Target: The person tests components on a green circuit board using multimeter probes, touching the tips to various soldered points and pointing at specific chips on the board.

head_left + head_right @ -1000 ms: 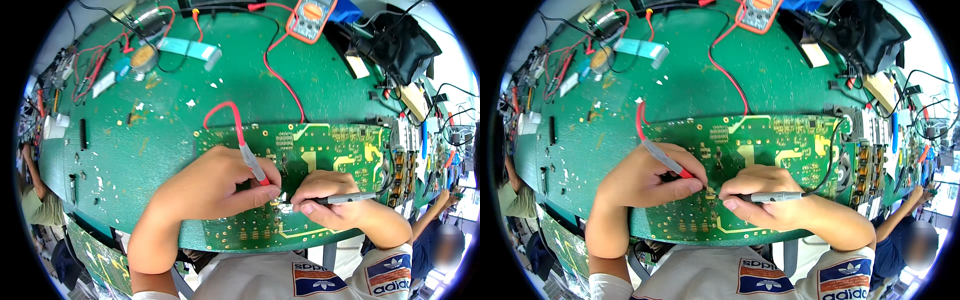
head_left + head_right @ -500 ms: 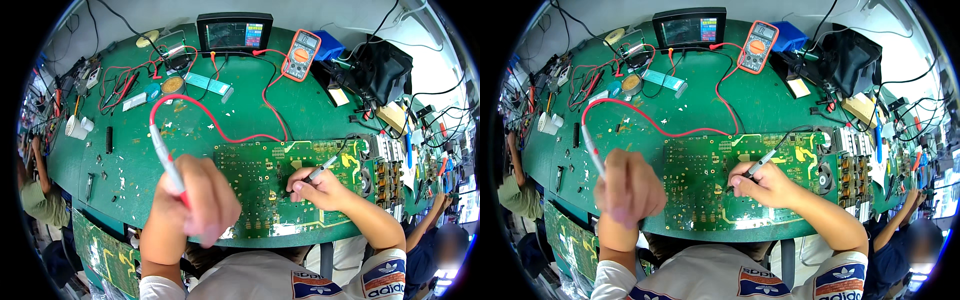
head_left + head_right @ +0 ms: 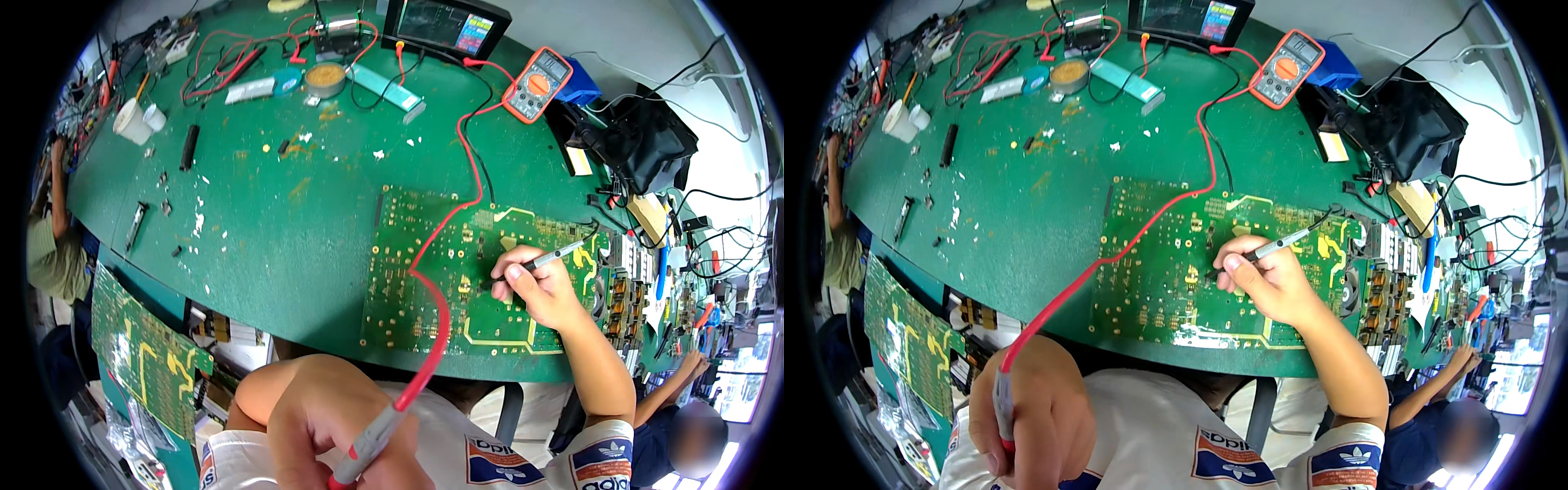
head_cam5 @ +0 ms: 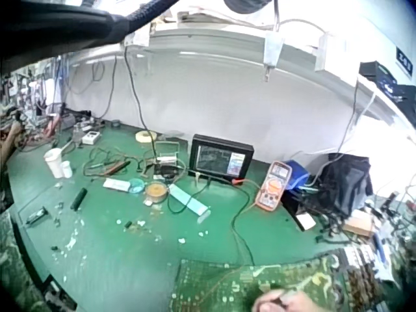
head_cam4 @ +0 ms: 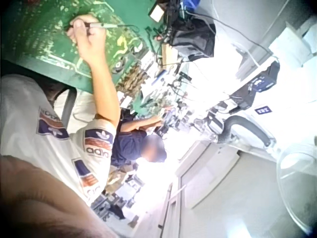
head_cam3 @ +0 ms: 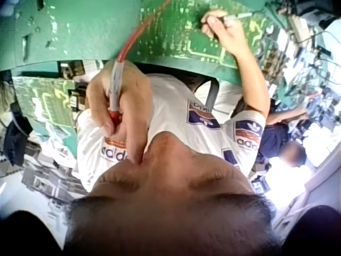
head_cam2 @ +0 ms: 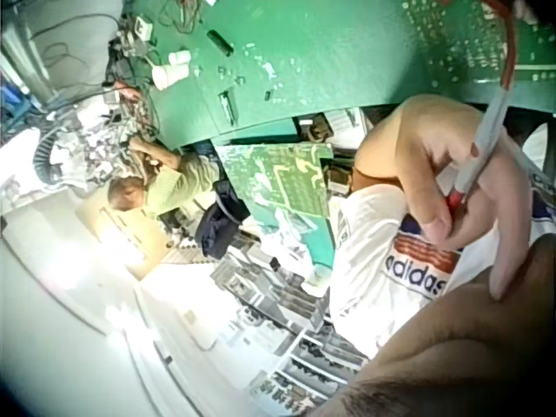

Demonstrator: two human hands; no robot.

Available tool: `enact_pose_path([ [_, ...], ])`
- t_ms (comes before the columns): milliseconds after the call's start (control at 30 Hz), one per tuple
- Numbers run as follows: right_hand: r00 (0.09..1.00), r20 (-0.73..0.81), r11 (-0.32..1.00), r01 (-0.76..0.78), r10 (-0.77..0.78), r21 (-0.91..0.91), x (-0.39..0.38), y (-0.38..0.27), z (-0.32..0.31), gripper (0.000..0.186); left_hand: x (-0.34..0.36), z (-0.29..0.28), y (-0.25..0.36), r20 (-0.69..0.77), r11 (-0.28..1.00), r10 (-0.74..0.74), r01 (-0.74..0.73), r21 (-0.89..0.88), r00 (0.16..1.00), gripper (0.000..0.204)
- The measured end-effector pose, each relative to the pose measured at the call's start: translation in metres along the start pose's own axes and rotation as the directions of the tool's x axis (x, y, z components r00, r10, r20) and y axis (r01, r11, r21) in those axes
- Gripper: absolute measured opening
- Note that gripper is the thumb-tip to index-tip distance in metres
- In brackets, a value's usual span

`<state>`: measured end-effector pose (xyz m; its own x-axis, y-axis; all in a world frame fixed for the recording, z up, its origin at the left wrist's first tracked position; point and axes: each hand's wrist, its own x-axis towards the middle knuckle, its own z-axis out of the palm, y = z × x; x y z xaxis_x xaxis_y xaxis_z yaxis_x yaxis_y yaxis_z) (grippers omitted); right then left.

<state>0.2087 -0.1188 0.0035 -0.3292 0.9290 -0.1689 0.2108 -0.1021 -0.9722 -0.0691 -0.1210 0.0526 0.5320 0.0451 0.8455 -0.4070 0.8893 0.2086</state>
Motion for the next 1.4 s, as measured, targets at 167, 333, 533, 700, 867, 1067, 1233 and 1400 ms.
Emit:
enact_pose_path([
  [167,0.990,-0.094,0.994,0.111,-0.110,0.012,-0.016,-0.002,0.003,0.020,-0.001,0.004,-0.010,-0.003,0.984,-0.007,0.007,-0.180,1.000,0.048],
  [333,0.939,-0.194,0.954,0.297,-0.283,0.042,-0.037,-0.010,0.008,0.027,-0.002,0.007,-0.020,0.057,0.960,0.004,0.012,-0.279,0.998,0.044],
  [533,0.877,-0.317,0.914,0.401,-0.362,0.067,-0.056,-0.009,0.013,0.033,0.005,0.003,-0.025,0.114,0.982,0.118,-0.100,-0.158,0.986,0.042],
  [700,0.834,-0.383,0.889,0.454,-0.397,0.068,-0.064,-0.005,0.016,0.035,-0.004,0.000,-0.026,0.075,0.994,0.059,-0.052,-0.091,0.995,0.015],
  [867,0.794,-0.429,0.864,0.500,-0.431,0.056,-0.062,-0.002,0.016,0.035,0.002,-0.010,-0.014,0.120,0.980,-0.052,0.074,-0.182,0.991,0.037],
  [1067,0.769,-0.431,0.854,0.520,-0.472,-0.009,-0.060,-0.015,0.010,0.034,-0.004,0.006,-0.019,-0.079,0.985,0.163,-0.167,-0.053,0.984,0.029],
  [1233,0.803,-0.384,0.885,0.453,-0.457,-0.106,-0.043,-0.047,-0.005,0.025,-0.010,-0.007,0.028,-0.267,0.887,0.222,-0.081,0.454,0.938,0.013],
  [1400,0.792,-0.488,0.919,0.391,-0.367,-0.056,-0.019,-0.055,-0.021,0.027,0.007,-0.046,0.081,-0.652,0.485,0.511,0.438,0.757,0.561,0.019],
])
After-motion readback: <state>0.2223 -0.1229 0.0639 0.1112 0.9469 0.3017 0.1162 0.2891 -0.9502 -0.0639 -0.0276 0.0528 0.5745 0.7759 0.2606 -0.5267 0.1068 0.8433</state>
